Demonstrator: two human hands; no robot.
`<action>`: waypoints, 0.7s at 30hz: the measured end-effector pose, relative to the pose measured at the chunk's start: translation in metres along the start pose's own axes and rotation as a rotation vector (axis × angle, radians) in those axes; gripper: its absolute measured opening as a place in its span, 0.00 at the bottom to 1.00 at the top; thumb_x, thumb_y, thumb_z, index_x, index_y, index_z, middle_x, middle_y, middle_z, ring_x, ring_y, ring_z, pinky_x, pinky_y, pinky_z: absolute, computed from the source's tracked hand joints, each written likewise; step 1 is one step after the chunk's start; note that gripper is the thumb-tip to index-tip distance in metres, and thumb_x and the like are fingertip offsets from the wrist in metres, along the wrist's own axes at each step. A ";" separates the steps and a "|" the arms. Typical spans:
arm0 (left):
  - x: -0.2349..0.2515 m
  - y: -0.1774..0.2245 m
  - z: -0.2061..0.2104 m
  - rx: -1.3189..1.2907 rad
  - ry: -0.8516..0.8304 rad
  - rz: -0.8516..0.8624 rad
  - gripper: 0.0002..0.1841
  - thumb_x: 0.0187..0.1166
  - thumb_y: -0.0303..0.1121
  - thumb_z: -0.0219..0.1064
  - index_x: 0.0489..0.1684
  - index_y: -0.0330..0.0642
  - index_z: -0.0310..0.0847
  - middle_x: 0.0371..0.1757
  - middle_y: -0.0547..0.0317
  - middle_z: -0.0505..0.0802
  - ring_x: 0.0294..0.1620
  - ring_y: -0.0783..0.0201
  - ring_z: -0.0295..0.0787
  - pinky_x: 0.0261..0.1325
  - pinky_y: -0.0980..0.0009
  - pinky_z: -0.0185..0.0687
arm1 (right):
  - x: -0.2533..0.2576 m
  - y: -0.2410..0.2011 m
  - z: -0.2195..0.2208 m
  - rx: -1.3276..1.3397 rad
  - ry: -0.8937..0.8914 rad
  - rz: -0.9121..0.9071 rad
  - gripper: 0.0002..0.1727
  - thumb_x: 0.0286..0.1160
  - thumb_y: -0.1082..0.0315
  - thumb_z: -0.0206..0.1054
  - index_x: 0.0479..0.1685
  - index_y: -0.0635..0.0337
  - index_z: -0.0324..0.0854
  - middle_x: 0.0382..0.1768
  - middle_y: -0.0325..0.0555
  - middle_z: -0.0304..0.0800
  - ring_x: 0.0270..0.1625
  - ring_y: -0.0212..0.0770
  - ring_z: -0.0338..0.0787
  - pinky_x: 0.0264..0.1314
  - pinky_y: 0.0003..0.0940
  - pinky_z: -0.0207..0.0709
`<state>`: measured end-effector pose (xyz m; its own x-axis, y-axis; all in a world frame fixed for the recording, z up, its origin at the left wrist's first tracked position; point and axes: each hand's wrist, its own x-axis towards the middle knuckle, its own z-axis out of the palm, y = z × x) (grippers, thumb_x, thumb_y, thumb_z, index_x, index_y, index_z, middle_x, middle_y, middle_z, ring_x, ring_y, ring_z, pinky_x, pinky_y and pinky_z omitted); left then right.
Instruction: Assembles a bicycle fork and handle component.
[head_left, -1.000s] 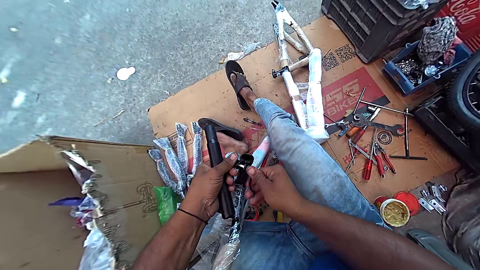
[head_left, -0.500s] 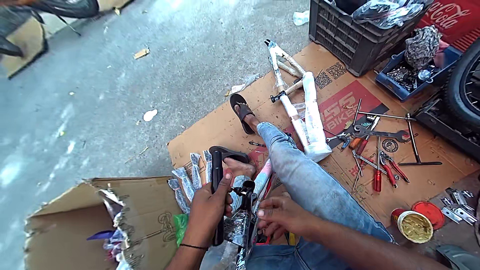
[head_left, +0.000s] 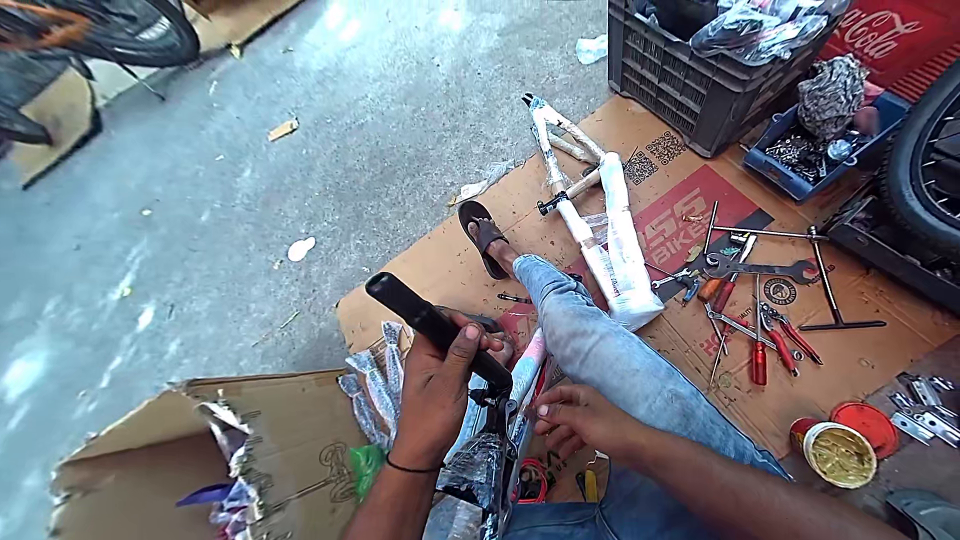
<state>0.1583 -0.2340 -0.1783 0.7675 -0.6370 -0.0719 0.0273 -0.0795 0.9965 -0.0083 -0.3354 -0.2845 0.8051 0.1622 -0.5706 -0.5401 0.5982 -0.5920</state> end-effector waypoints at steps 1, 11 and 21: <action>0.000 -0.002 -0.001 0.012 -0.015 -0.002 0.04 0.89 0.32 0.57 0.54 0.50 0.74 0.40 0.62 0.90 0.43 0.63 0.92 0.58 0.62 0.91 | 0.001 0.000 0.000 -0.002 0.001 0.003 0.21 0.89 0.55 0.61 0.71 0.58 0.77 0.56 0.49 0.93 0.50 0.44 0.96 0.51 0.41 0.90; 0.022 -0.002 0.017 0.543 -0.254 0.001 0.13 0.91 0.44 0.56 0.58 0.45 0.74 0.25 0.59 0.88 0.21 0.63 0.87 0.26 0.68 0.87 | -0.006 -0.008 0.008 0.029 0.005 -0.105 0.36 0.77 0.58 0.73 0.84 0.57 0.64 0.59 0.52 0.90 0.53 0.49 0.95 0.50 0.46 0.92; 0.030 -0.031 0.016 0.429 -0.256 -0.070 0.17 0.89 0.52 0.57 0.51 0.47 0.77 0.16 0.56 0.81 0.09 0.59 0.79 0.15 0.63 0.85 | -0.005 -0.021 0.028 -0.046 -0.031 -0.160 0.62 0.65 0.52 0.82 0.96 0.47 0.37 0.62 0.50 0.89 0.53 0.46 0.94 0.48 0.43 0.91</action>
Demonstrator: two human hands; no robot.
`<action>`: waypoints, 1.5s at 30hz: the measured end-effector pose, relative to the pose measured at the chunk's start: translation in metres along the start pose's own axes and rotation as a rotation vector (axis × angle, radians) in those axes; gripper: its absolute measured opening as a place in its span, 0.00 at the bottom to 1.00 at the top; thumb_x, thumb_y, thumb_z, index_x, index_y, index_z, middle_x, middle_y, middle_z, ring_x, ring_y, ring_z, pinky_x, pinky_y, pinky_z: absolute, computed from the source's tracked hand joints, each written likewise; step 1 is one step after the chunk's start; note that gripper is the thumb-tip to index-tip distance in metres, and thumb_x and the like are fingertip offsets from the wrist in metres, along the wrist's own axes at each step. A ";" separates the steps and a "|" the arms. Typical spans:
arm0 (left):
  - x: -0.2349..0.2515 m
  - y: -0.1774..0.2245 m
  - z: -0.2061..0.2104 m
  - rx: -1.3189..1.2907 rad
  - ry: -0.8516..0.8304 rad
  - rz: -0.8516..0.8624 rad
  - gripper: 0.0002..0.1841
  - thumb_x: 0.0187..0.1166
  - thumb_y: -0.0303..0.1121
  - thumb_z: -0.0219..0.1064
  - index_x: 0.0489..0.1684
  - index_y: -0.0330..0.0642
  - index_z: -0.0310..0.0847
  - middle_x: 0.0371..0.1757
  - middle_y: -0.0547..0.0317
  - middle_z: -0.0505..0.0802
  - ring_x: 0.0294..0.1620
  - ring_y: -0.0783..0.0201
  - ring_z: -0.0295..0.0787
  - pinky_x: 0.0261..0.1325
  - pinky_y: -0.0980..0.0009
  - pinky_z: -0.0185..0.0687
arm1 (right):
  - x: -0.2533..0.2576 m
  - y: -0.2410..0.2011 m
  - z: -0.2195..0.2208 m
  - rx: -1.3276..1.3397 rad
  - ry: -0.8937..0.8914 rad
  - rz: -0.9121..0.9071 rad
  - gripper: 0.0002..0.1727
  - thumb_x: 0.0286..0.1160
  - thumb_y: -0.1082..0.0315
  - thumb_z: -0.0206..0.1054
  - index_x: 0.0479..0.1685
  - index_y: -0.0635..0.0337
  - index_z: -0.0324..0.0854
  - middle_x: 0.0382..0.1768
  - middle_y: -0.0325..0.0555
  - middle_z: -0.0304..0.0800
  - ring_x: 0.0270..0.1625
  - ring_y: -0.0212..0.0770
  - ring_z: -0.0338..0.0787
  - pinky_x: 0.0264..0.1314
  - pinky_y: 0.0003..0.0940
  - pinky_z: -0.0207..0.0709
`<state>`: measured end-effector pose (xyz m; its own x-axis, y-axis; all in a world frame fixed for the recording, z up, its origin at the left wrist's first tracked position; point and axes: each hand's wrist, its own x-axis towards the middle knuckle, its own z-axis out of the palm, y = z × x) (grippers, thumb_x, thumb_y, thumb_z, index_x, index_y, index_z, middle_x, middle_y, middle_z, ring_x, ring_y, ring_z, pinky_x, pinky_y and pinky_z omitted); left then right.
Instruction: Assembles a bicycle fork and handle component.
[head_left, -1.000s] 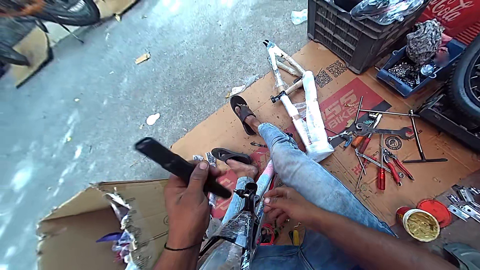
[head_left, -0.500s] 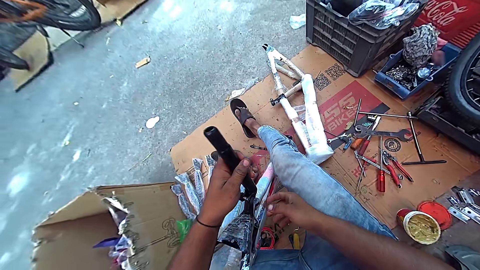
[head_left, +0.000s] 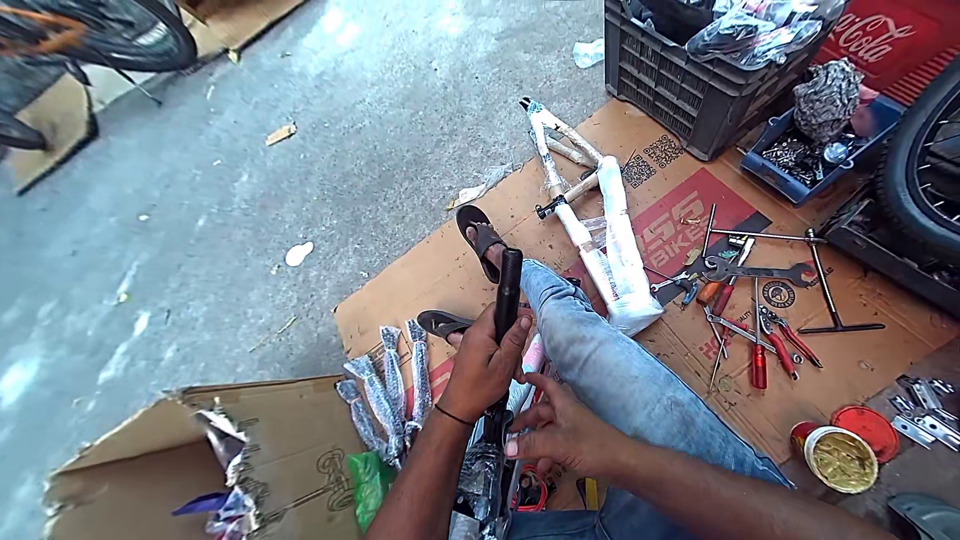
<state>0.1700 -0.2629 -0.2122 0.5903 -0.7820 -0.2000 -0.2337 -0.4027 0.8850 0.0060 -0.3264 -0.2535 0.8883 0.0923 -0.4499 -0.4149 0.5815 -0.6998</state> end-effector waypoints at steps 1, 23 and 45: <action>-0.001 0.000 -0.001 -0.015 -0.007 -0.014 0.16 0.89 0.50 0.57 0.50 0.46 0.77 0.16 0.56 0.82 0.10 0.58 0.80 0.16 0.63 0.86 | 0.001 -0.001 -0.004 -0.006 0.055 -0.058 0.59 0.66 0.52 0.80 0.96 0.49 0.42 0.66 0.51 0.86 0.56 0.45 0.92 0.51 0.43 0.90; -0.021 -0.019 -0.010 0.371 -0.030 -0.085 0.29 0.85 0.67 0.46 0.49 0.53 0.81 0.21 0.70 0.88 0.21 0.68 0.87 0.26 0.64 0.87 | -0.017 -0.036 0.043 -1.297 0.121 -0.051 0.33 0.84 0.36 0.50 0.38 0.57 0.84 0.29 0.53 0.88 0.37 0.58 0.92 0.33 0.60 0.78; -0.023 -0.024 -0.009 0.623 0.144 -0.070 0.32 0.84 0.69 0.41 0.36 0.55 0.81 0.18 0.73 0.84 0.19 0.70 0.83 0.24 0.61 0.82 | 0.030 -0.024 -0.034 -1.260 -0.275 -0.718 0.28 0.87 0.41 0.57 0.24 0.53 0.82 0.16 0.38 0.77 0.23 0.40 0.81 0.26 0.45 0.70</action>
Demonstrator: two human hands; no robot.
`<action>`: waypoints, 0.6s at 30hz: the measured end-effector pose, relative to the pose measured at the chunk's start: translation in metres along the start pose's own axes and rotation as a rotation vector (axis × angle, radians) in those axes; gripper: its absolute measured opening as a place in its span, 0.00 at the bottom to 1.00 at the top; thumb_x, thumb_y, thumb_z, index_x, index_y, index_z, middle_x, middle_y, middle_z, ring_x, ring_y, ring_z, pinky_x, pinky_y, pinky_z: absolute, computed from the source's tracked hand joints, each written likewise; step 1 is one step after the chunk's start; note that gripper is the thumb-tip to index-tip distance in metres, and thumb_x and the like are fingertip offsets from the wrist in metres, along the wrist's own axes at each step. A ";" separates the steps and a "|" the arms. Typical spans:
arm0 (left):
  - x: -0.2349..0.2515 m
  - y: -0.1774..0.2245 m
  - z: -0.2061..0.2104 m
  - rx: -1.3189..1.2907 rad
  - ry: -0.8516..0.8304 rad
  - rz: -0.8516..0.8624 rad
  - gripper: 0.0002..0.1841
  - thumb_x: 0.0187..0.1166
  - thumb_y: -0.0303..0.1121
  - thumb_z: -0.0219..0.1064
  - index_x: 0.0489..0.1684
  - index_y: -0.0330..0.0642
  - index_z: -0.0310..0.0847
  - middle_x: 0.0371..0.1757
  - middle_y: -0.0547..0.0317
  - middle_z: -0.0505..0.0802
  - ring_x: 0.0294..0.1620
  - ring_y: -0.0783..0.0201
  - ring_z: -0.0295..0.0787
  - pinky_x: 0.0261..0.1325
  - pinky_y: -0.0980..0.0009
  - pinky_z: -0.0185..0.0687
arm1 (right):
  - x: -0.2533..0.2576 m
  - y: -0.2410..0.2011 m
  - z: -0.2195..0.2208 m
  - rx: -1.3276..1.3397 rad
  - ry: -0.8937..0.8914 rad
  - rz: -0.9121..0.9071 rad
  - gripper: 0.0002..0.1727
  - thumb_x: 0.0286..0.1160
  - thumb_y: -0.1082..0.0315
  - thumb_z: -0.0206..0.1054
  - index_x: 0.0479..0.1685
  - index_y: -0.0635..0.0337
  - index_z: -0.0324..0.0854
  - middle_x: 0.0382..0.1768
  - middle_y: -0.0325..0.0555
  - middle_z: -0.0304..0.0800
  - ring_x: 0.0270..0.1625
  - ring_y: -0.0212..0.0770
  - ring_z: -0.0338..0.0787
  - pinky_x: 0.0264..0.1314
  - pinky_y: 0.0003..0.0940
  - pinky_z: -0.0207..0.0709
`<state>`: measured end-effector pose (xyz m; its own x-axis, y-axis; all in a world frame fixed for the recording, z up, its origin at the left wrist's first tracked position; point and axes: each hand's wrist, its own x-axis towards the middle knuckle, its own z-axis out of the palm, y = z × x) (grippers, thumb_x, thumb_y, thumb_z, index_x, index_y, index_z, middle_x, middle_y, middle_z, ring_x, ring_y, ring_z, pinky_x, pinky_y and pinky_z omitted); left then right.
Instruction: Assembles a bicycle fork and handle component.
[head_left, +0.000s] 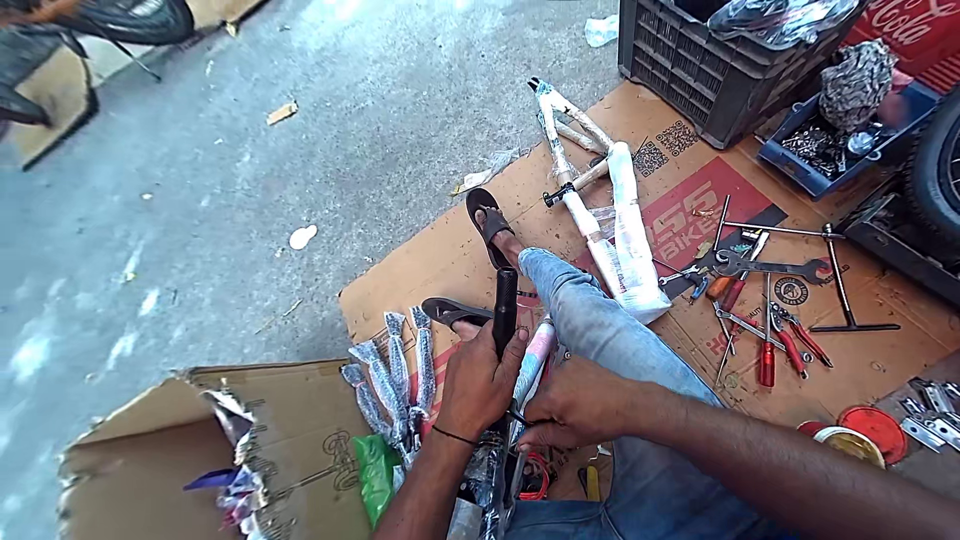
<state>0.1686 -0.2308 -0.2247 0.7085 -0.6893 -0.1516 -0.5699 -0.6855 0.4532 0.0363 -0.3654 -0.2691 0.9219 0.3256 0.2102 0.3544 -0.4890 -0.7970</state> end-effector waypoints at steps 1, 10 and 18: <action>0.000 0.001 0.000 0.016 0.018 0.004 0.31 0.84 0.68 0.41 0.36 0.54 0.82 0.17 0.73 0.84 0.18 0.69 0.83 0.24 0.60 0.82 | -0.006 -0.008 0.010 0.024 0.078 0.097 0.27 0.88 0.42 0.56 0.32 0.55 0.84 0.23 0.41 0.82 0.30 0.42 0.86 0.33 0.46 0.76; -0.003 0.016 -0.002 0.055 0.001 0.003 0.33 0.85 0.68 0.41 0.39 0.51 0.82 0.18 0.67 0.84 0.21 0.64 0.85 0.28 0.54 0.81 | 0.026 -0.067 0.078 0.518 0.974 0.563 0.24 0.83 0.70 0.53 0.78 0.56 0.71 0.81 0.46 0.73 0.85 0.39 0.71 0.85 0.43 0.71; 0.000 0.013 -0.005 -0.029 -0.007 0.035 0.37 0.85 0.70 0.32 0.34 0.54 0.81 0.17 0.69 0.81 0.20 0.66 0.81 0.27 0.56 0.79 | 0.050 -0.055 0.060 0.633 1.221 0.727 0.23 0.89 0.56 0.48 0.81 0.41 0.71 0.74 0.38 0.79 0.76 0.39 0.78 0.78 0.54 0.73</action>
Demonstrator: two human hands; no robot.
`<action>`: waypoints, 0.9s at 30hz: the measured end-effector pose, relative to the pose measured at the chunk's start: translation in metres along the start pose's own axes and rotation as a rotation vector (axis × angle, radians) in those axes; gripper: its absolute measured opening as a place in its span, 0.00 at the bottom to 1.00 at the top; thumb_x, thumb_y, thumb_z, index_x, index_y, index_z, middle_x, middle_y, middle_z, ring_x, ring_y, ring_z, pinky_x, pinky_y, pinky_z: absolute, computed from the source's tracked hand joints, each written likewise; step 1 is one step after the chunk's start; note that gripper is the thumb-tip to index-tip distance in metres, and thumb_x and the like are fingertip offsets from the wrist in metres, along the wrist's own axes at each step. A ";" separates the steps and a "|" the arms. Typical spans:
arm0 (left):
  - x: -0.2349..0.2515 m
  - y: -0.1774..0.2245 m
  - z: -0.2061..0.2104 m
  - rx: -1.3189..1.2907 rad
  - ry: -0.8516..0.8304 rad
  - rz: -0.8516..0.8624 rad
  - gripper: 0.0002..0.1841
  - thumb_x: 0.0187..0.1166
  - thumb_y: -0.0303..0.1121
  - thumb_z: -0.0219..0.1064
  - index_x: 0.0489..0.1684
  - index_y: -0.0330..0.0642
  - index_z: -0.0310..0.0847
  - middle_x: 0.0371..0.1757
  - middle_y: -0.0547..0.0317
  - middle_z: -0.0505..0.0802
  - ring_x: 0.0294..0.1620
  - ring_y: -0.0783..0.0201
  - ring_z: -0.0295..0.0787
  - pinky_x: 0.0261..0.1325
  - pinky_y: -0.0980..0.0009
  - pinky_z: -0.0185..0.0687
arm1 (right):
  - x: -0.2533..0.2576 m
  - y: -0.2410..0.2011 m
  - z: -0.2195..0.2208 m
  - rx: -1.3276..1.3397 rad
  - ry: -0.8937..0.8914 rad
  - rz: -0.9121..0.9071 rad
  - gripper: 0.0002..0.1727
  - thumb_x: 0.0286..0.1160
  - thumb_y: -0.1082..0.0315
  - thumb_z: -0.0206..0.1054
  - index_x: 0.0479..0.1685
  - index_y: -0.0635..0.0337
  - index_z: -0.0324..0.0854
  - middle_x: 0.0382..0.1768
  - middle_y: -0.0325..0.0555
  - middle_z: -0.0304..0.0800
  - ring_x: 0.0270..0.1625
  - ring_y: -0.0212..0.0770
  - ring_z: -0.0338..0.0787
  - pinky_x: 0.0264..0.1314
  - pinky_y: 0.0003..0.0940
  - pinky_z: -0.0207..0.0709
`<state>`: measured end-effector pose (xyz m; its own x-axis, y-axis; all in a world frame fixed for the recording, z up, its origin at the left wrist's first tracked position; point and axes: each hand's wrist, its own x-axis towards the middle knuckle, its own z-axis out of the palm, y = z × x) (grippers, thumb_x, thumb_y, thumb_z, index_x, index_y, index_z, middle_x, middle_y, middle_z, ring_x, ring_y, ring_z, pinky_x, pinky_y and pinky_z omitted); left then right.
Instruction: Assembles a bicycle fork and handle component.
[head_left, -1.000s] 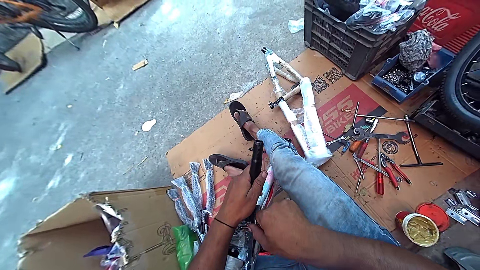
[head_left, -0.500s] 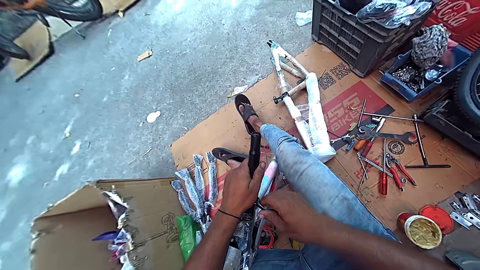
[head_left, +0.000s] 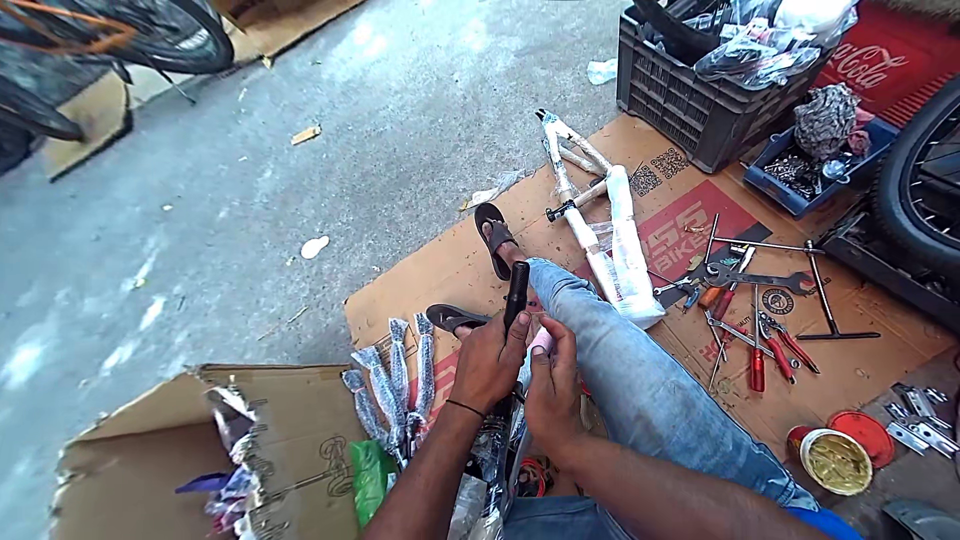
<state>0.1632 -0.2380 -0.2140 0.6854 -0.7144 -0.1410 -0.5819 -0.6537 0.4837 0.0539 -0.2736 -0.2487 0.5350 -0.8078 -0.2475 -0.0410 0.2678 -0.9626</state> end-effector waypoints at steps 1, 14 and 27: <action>0.001 -0.001 0.000 -0.014 0.003 0.009 0.37 0.85 0.71 0.32 0.35 0.54 0.81 0.17 0.69 0.81 0.21 0.66 0.81 0.28 0.56 0.78 | 0.001 0.002 0.001 -0.018 0.006 -0.045 0.23 0.90 0.55 0.47 0.80 0.41 0.71 0.74 0.37 0.80 0.76 0.39 0.79 0.78 0.53 0.73; -0.009 -0.016 -0.004 -0.085 -0.003 0.120 0.67 0.30 0.91 0.65 0.69 0.44 0.69 0.30 0.76 0.83 0.24 0.74 0.80 0.25 0.65 0.83 | 0.020 0.012 0.003 0.240 -0.166 -0.259 0.28 0.95 0.45 0.41 0.88 0.41 0.62 0.80 0.39 0.80 0.79 0.43 0.81 0.76 0.47 0.80; -0.011 0.008 0.008 0.165 0.192 -0.096 0.54 0.49 0.62 0.77 0.77 0.33 0.66 0.38 0.54 0.90 0.29 0.57 0.88 0.26 0.54 0.84 | 0.073 0.074 0.040 0.483 -0.360 -0.120 0.28 0.97 0.56 0.42 0.85 0.64 0.65 0.74 0.56 0.81 0.76 0.47 0.83 0.79 0.44 0.78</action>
<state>0.1474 -0.2369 -0.2156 0.8019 -0.5974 -0.0053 -0.5633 -0.7590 0.3267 0.1239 -0.2914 -0.3338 0.7670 -0.6416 -0.0066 0.3790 0.4615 -0.8021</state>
